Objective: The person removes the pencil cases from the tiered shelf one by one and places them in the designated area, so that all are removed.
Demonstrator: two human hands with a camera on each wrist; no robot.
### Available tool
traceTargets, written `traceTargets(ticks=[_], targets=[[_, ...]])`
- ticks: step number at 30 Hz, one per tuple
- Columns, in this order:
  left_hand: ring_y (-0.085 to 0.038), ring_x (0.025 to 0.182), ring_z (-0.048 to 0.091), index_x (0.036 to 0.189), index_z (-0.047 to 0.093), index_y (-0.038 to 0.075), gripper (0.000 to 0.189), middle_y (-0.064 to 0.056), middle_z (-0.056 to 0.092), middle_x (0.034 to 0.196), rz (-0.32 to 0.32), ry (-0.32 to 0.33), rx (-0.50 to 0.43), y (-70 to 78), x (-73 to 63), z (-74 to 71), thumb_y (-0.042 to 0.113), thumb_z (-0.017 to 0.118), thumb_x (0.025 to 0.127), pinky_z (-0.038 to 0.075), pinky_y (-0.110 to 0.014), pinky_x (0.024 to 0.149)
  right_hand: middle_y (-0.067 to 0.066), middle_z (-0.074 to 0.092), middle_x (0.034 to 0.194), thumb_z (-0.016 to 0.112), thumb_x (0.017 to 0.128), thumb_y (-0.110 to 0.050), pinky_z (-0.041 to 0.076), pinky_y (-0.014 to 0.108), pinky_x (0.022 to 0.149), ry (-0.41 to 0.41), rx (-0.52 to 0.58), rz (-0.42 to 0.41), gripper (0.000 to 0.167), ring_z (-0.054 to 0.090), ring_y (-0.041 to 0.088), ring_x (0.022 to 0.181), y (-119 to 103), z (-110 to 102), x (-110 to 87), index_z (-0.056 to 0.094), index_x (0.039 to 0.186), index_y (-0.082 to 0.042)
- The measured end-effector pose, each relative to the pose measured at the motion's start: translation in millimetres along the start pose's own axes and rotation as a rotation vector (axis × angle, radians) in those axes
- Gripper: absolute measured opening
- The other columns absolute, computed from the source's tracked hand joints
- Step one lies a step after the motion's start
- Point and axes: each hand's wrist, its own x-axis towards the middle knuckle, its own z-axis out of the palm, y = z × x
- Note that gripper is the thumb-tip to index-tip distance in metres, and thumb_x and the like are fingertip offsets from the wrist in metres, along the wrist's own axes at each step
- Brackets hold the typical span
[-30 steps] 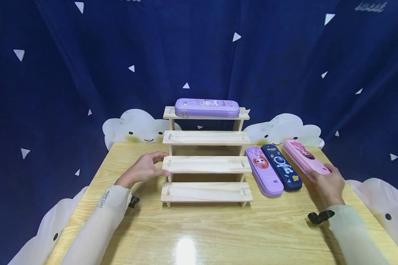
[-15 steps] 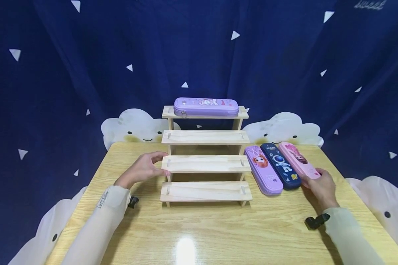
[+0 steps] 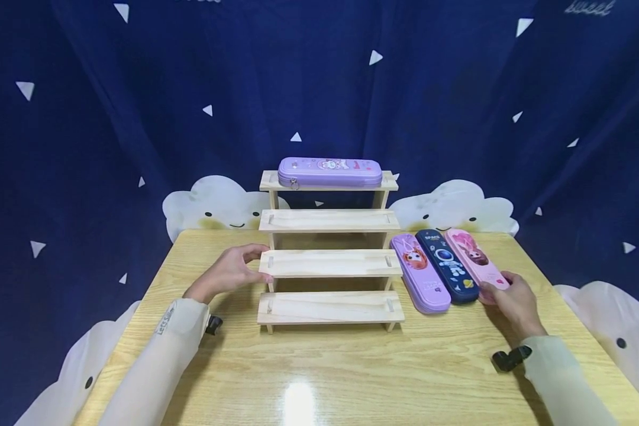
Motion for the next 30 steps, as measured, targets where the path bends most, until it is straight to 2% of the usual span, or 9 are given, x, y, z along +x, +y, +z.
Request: traceTargets(ticks=[14, 20, 26, 30], targets=[[-0.033, 0.137, 0.056, 0.142, 0.055, 0.013, 0.078, -0.013, 0.066, 0.137, -0.004, -0.001, -0.017, -1.5, 0.8, 0.1, 0.034, 0.09, 0.075, 0.041, -0.055, 0.116, 0.039, 0.037, 0.151, 0.06, 0.096, -0.051, 0.034, 0.067, 0.112, -0.022, -0.003, 0.013, 0.092, 0.041, 0.052, 0.133, -3, -2, -3.6, 0.024, 0.154, 0.012], [-0.033, 0.137, 0.056, 0.141, 0.056, 0.013, 0.076, -0.012, 0.066, 0.137, -0.006, 0.0, -0.028, -2.1, 0.0, 1.3, 0.032, 0.09, 0.076, 0.041, -0.055, 0.115, 0.039, 0.035, 0.153, 0.057, 0.099, -0.046, 0.034, 0.066, 0.114, 0.037, -0.006, -0.015, 0.086, 0.037, 0.055, 0.139, -11, -8, -3.5, 0.024, 0.155, 0.011], [-0.033, 0.138, 0.055, 0.141, 0.056, 0.013, 0.078, -0.013, 0.065, 0.138, 0.001, -0.002, -0.046, -1.9, -0.7, 0.6, 0.034, 0.091, 0.074, 0.041, -0.056, 0.115, 0.033, 0.035, 0.158, 0.058, 0.1, -0.042, 0.033, 0.064, 0.116, 0.118, 0.095, -0.096, 0.081, 0.036, 0.053, 0.142, -30, -19, -0.3, 0.025, 0.157, 0.005], [-0.033, 0.137, 0.056, 0.141, 0.056, 0.012, 0.078, -0.013, 0.065, 0.138, 0.008, 0.001, -0.042, -1.9, -1.0, 0.4, 0.033, 0.091, 0.074, 0.043, -0.054, 0.115, 0.025, 0.037, 0.16, 0.06, 0.099, -0.042, 0.032, 0.059, 0.12, 0.166, 0.168, -0.145, 0.078, 0.038, 0.047, 0.144, -49, -25, 2.0, 0.027, 0.158, -0.003]])
